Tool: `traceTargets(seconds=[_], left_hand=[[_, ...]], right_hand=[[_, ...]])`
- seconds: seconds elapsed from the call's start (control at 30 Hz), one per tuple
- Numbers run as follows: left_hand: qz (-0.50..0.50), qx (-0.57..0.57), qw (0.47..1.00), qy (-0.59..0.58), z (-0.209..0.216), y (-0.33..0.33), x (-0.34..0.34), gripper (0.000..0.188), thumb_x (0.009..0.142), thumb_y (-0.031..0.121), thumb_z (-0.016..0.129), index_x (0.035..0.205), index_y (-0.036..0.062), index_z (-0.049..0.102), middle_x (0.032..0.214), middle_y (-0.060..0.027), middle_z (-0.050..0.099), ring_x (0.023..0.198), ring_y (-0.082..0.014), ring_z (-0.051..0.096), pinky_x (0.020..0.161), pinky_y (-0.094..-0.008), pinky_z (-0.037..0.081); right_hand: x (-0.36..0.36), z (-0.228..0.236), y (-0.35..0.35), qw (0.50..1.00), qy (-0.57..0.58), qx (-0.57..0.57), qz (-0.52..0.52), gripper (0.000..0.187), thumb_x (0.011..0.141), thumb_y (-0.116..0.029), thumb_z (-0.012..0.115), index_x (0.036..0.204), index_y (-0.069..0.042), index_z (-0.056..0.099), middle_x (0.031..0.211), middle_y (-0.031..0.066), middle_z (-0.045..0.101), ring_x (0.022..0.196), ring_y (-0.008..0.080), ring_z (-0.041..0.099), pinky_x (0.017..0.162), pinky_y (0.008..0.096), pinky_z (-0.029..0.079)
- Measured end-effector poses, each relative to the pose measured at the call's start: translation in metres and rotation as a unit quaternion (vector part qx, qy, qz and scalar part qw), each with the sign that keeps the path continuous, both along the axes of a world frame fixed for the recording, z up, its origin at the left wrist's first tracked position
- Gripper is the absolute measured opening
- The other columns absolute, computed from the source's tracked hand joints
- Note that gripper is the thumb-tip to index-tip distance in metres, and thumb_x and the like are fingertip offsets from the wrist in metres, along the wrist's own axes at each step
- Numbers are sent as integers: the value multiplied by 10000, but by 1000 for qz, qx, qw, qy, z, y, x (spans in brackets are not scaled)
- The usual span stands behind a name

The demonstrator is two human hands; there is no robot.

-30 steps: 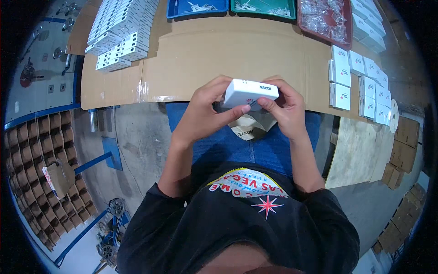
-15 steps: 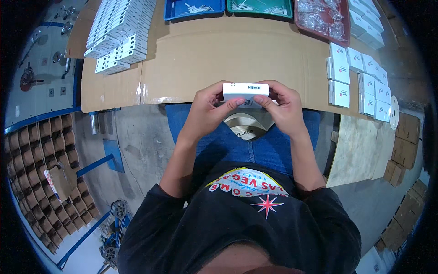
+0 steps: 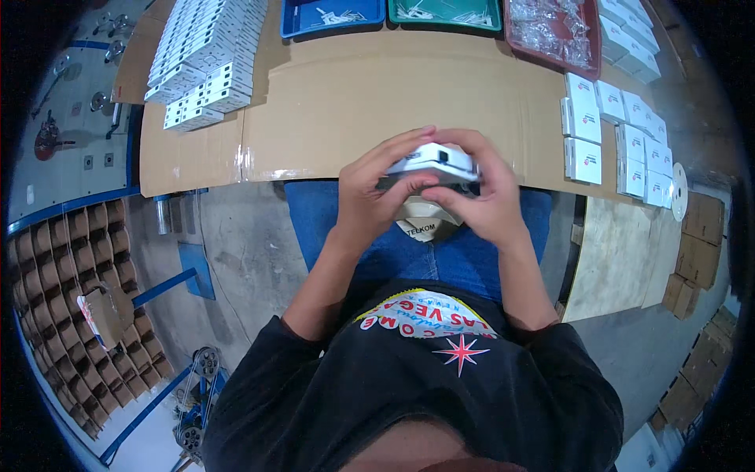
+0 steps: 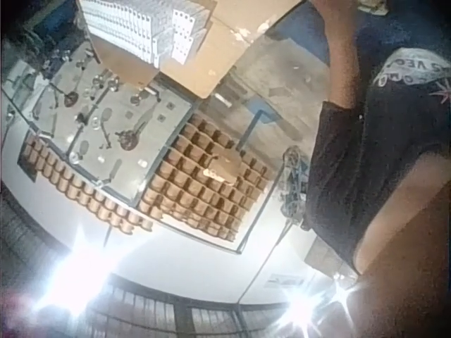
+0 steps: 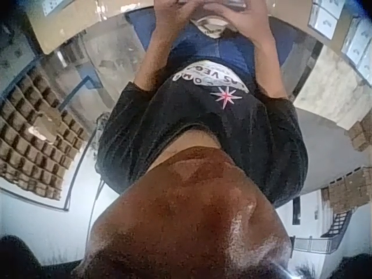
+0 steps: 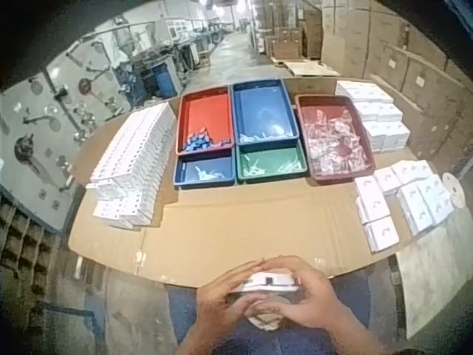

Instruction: The person is assembling and packaging small electronic components into white boxes.

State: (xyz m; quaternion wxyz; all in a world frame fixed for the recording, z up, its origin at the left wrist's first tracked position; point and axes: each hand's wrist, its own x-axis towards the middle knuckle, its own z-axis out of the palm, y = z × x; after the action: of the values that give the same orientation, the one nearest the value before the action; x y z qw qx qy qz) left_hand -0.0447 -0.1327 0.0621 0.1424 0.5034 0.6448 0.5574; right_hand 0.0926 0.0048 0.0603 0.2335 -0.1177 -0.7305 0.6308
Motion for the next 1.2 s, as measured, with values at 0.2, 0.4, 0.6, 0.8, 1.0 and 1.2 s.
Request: traceTargets(seconds=[0.2, 0.4, 0.6, 0.8, 1.0, 1.2], left_hand=[[-63, 148, 935, -315, -3, -8, 4, 441, 868, -122, 716, 1241, -10, 509, 1269, -226, 665, 1224, -264, 636, 1016, -371, 541], [-86, 95, 955, -266, 8, -15, 5, 478, 852, -75, 756, 1291, -39, 571, 1247, -184, 682, 1181, -239, 653, 1027, -356, 515], [-71, 72, 962, -252, 5, -22, 3, 425, 832, -44, 788, 1238, -59, 663, 1208, -178, 713, 1138, -249, 680, 992, -360, 542], [-89, 87, 965, -230, 5, -19, -2, 382, 825, -31, 801, 1186, -58, 680, 1183, -188, 723, 1112, -260, 692, 958, -360, 566], [-81, 76, 961, -251, 6, -21, -1, 316, 857, -25, 752, 1169, -51, 710, 1167, -197, 734, 1125, -279, 695, 994, -375, 531], [-82, 77, 960, -256, 5, -20, -1, 313, 849, -25, 761, 1159, -40, 716, 1150, -189, 740, 1117, -270, 699, 986, -375, 534]], right_hand=[[11, 5, 6, 983, 124, -136, -25, 690, 771, -101, 878, 1368, 52, 567, 1356, 196, 631, 1266, 283, 611, 1096, 390, 466], [10, 10, 1, 985, 150, -88, 4, 423, 831, -70, 812, 1206, 65, 671, 1219, 213, 710, 1169, 279, 683, 1008, 371, 535], [9, 9, 1, 988, 150, -39, -3, 385, 825, -59, 808, 1166, 67, 679, 1157, 206, 738, 1118, 288, 712, 963, 372, 570], [7, 10, -3, 987, 148, -68, 12, 401, 801, -62, 828, 1161, 48, 688, 1174, 199, 734, 1132, 286, 706, 983, 380, 565], [7, 9, 0, 986, 154, -55, 15, 394, 799, -53, 830, 1155, 45, 691, 1174, 203, 732, 1136, 302, 704, 986, 388, 565], [8, 11, -4, 986, 152, -64, 4, 361, 816, -74, 824, 1133, 48, 704, 1149, 210, 739, 1134, 310, 709, 972, 394, 571]])
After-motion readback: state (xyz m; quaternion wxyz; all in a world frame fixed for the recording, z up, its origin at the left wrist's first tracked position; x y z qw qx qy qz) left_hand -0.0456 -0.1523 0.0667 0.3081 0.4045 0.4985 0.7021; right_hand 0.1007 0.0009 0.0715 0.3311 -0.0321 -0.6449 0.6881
